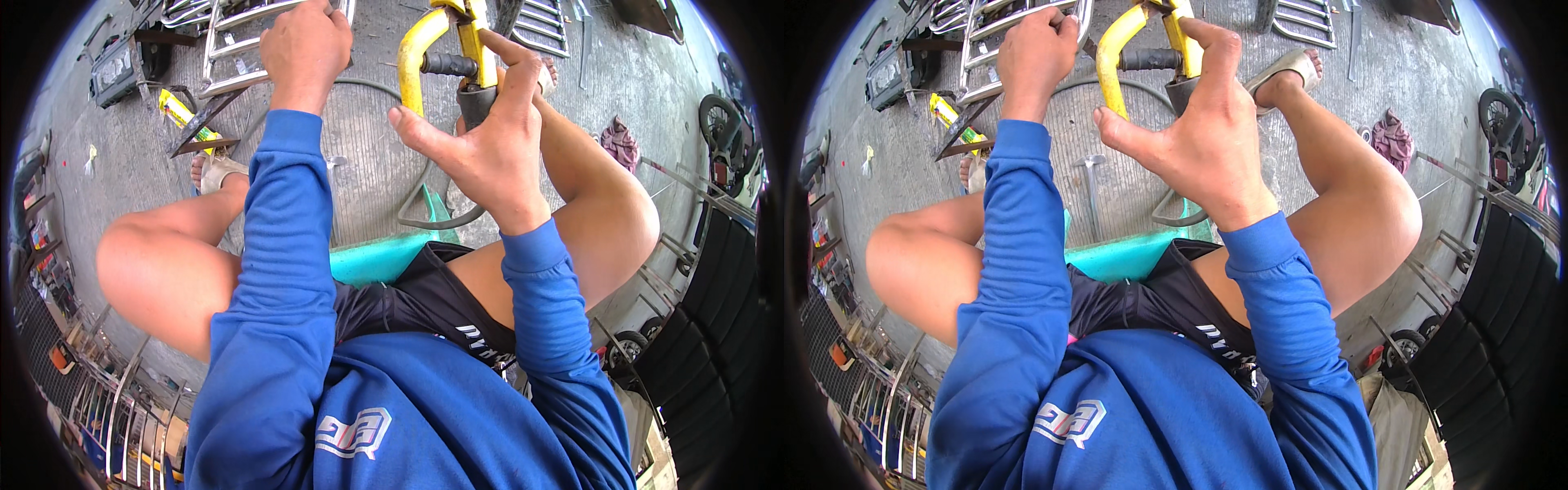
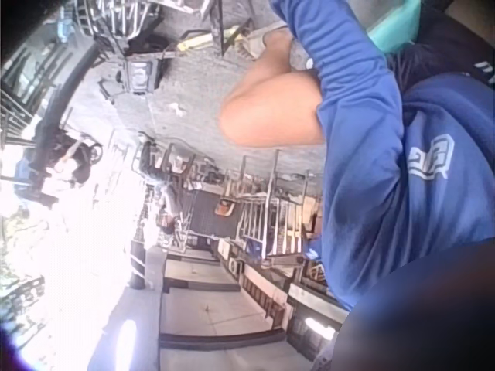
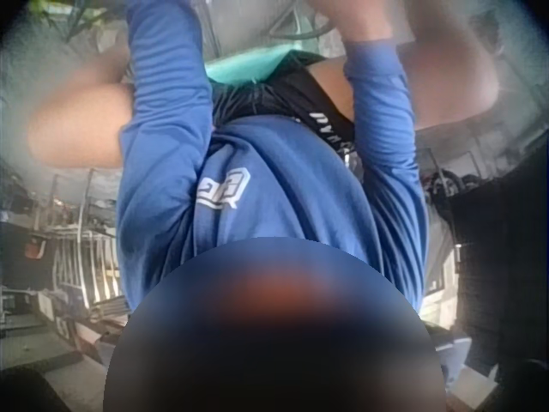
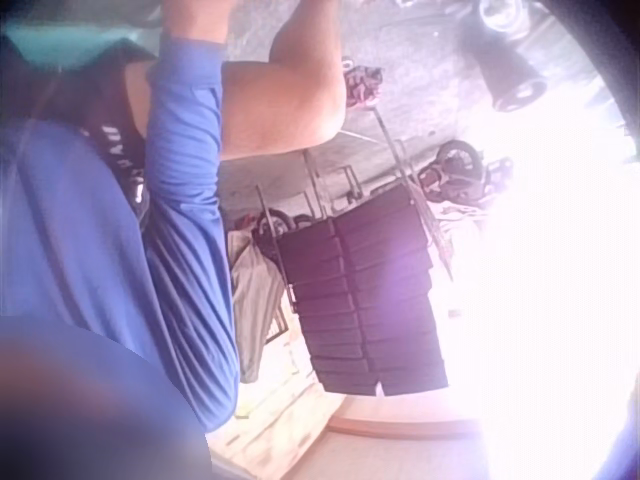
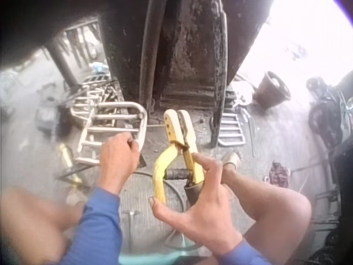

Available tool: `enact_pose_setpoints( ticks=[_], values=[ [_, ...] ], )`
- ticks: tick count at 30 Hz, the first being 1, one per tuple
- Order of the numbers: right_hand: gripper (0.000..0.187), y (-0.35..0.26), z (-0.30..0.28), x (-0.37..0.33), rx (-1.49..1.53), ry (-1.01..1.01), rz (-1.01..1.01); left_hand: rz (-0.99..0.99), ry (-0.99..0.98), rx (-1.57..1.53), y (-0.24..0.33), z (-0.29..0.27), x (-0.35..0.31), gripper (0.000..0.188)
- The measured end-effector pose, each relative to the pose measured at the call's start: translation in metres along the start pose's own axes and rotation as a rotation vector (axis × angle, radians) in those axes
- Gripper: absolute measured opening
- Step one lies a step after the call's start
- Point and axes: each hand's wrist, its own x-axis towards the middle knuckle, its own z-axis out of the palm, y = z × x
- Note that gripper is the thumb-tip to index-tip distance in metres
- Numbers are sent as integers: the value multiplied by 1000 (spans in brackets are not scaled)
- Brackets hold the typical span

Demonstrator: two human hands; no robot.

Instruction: The person sits cross-legged on a small stool and uses a welding torch to join metal tubes on a chrome rack. They repeatedly strike an arc, move the torch along seams, and reposition the rack to access different joints.

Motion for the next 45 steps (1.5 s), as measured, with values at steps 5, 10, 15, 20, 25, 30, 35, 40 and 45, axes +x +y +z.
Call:
enact_pose_setpoints(
  ticks=[5,10,15,20,25,30,35,40,45],
  values=[
    [101,-2,2,2,24,-26,39,-96,-179,11,-12,-1,5,31],
    [102,-4,2,3,32,-61,65,-77,-162,27,-16,4,3,29],
    [101,-5,3,2,17,-62,66,-64,-78,109,-10,3,-1,26],
    [101,-5,4,4,48,-78,105,-76,-84,4,-5,1,-3,24],
    [97,-4,4,4,26,-56,57,-100,-89,-31,0,-5,-3,22],
    [99,-5,4,6,-57,-31,-53,-136,-128,-30,1,-8,-4,29],
    [103,-4,-5,10,118,36,93,-145,-25,-90,4,-16,0,40],
    [94,-3,-32,12,196,133,132,34,89,-99,54,-21,-56,39],
    [88,-7,-83,6,398,275,336,-80,-692,-435,103,18,-185,34]
  ],
)
